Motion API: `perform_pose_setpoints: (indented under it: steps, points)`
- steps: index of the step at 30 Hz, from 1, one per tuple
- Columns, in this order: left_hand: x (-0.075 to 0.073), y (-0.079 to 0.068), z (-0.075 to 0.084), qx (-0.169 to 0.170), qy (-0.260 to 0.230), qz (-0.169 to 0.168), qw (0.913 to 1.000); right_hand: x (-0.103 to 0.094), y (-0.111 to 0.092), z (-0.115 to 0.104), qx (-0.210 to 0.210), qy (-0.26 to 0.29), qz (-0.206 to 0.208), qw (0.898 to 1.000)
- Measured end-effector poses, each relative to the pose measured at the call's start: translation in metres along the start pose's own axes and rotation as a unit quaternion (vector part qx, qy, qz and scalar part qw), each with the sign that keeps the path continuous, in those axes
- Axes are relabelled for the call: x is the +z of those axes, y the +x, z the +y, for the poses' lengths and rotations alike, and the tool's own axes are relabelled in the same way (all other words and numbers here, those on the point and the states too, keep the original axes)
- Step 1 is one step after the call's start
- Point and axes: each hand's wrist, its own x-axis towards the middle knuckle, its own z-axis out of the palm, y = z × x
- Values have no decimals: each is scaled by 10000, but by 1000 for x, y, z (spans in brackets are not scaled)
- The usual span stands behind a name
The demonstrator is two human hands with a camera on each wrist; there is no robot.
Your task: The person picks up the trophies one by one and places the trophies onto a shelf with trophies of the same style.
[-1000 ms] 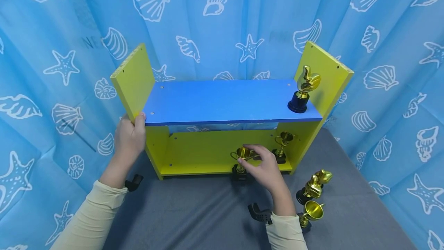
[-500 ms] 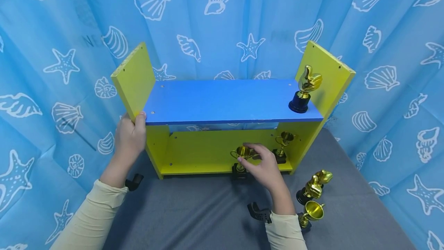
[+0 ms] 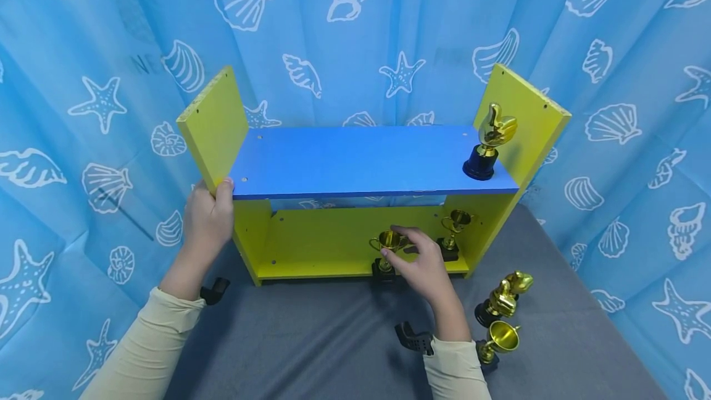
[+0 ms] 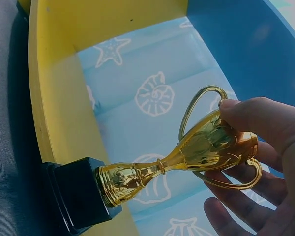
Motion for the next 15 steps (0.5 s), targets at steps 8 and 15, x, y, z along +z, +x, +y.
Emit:
perform_pose_setpoints:
  steps: [8, 15]
  points:
    - [-1, -1, 1, 63, -40, 8, 10000, 1, 1, 2, 11, -6, 7, 10000]
    - [-1, -1, 0, 38, -36, 10, 10000, 1, 1, 2, -13, -22, -20, 10000]
